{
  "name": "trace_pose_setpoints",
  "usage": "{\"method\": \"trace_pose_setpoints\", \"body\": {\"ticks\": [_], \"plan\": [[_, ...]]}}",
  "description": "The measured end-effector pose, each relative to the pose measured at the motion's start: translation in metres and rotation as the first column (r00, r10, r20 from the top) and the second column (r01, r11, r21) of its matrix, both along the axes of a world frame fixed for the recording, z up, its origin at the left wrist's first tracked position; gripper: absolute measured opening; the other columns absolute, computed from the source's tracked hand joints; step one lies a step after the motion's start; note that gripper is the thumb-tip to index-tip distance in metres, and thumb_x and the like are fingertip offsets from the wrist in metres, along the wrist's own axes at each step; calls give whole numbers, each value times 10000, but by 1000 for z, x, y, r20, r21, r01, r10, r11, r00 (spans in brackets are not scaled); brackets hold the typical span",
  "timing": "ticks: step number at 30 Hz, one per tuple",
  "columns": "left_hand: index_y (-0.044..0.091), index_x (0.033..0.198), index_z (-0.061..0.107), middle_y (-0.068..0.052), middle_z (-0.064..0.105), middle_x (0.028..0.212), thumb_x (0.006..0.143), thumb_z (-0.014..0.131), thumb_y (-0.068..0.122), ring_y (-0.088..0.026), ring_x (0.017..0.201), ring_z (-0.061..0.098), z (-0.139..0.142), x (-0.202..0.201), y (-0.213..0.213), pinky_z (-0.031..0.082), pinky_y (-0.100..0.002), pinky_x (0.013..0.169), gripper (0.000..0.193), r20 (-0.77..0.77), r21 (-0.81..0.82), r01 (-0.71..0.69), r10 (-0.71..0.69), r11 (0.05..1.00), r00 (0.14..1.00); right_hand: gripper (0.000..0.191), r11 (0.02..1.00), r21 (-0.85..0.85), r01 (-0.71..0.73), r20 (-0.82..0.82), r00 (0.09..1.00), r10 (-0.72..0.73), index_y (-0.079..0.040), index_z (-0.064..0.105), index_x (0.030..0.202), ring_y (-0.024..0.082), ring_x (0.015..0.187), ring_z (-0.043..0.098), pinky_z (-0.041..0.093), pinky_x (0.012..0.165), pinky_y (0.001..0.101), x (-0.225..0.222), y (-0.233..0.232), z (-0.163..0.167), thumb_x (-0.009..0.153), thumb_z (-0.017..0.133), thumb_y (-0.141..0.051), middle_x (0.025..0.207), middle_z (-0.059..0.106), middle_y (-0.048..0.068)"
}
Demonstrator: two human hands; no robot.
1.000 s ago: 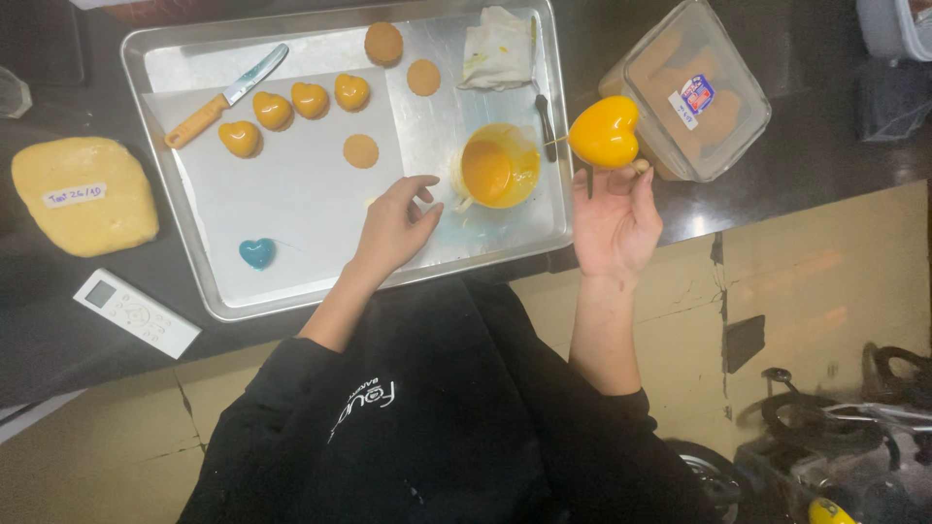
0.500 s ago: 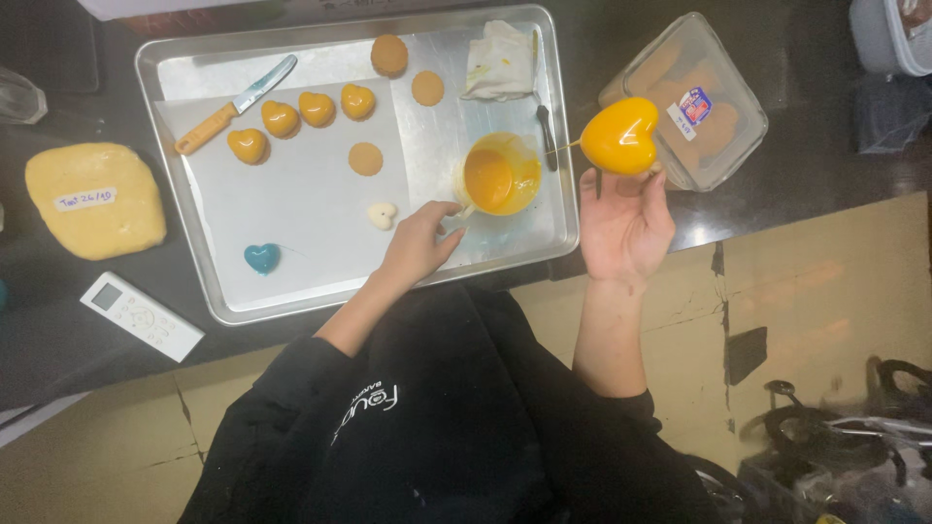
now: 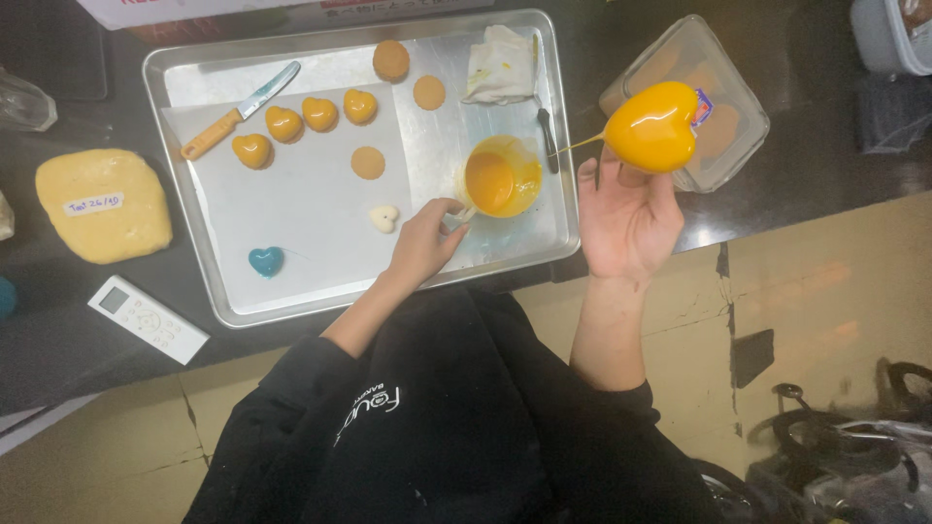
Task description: The person dips heart-shaped dough pieces on a skewer into a cup of orange glaze, holds them to let excess drip off, and uses a spatula to scrape excess glaze from the base. They place the glazed hearts on a metal tray and repeat the dipping process with additional pieces.
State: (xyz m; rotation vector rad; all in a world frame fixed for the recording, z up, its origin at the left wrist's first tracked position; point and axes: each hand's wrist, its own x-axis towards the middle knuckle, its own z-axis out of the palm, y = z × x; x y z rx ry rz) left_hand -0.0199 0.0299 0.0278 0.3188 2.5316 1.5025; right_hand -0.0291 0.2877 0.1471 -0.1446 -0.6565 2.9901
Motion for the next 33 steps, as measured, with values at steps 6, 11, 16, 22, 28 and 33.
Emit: {"method": "trace_pose_setpoints", "body": {"ticks": [6, 11, 16, 22, 28, 33], "plan": [[77, 1129, 624, -107, 694, 1019, 882, 737, 184, -254, 761, 673, 3, 0, 1, 533, -378, 686, 292, 11, -19, -8, 8, 1000, 1000, 308, 1000, -1, -17, -44, 999, 17, -165, 611, 1379, 159, 1323, 524, 389, 1119, 382, -4, -6, 6, 1108, 500, -259, 1404, 652, -14], [77, 1119, 630, -110, 691, 1000, 881, 735, 191, -258, 754, 673, 4, -1, 0, 528, -382, 675, 284, 6, -15, -7, 7, 1000, 1000, 305, 1000, -11, -27, -56, 998, 27, -163, 611, 1371, 163, 1313, 526, 395, 1113, 381, -5, -10, 11, 1107, 490, -257, 1393, 658, -9], [73, 1122, 623, -107, 700, 1051, 889, 729, 203, -252, 766, 688, 3, -2, -1, 534, -379, 681, 287, -7, -3, 1, -1, 1000, 1000, 300, 1000, 9, -29, -59, 998, 30, -154, 615, 1377, 161, 1306, 531, 395, 1054, 356, -6, -11, 15, 1127, 475, -243, 1333, 663, -7], [73, 1124, 626, -108, 700, 1035, 895, 726, 207, -258, 768, 686, 1, -1, 0, 534, -384, 685, 283, 30, -22, -3, 4, 1000, 1000, 295, 1000, -10, -25, -52, 998, 25, -152, 619, 1361, 168, 1296, 539, 406, 1088, 370, -6, -12, 16, 1120, 470, -234, 1322, 666, -7], [70, 1115, 623, -104, 705, 1056, 894, 721, 207, -259, 760, 692, -1, -1, 0, 535, -387, 676, 278, 16, -23, -6, 7, 1000, 1000, 297, 1000, -10, -30, -54, 998, 29, -150, 618, 1365, 165, 1294, 538, 406, 1057, 361, -6, -12, 17, 1121, 470, -231, 1326, 667, -8], [71, 1119, 624, -106, 705, 1041, 897, 722, 214, -260, 767, 696, -1, -1, 0, 537, -387, 681, 282, 35, -29, -7, 8, 1000, 999, 297, 999, -11, -40, -72, 997, 39, -153, 621, 1365, 161, 1294, 538, 403, 1048, 357, -6, -13, 16, 1125, 473, -245, 1313, 673, -9]]}}
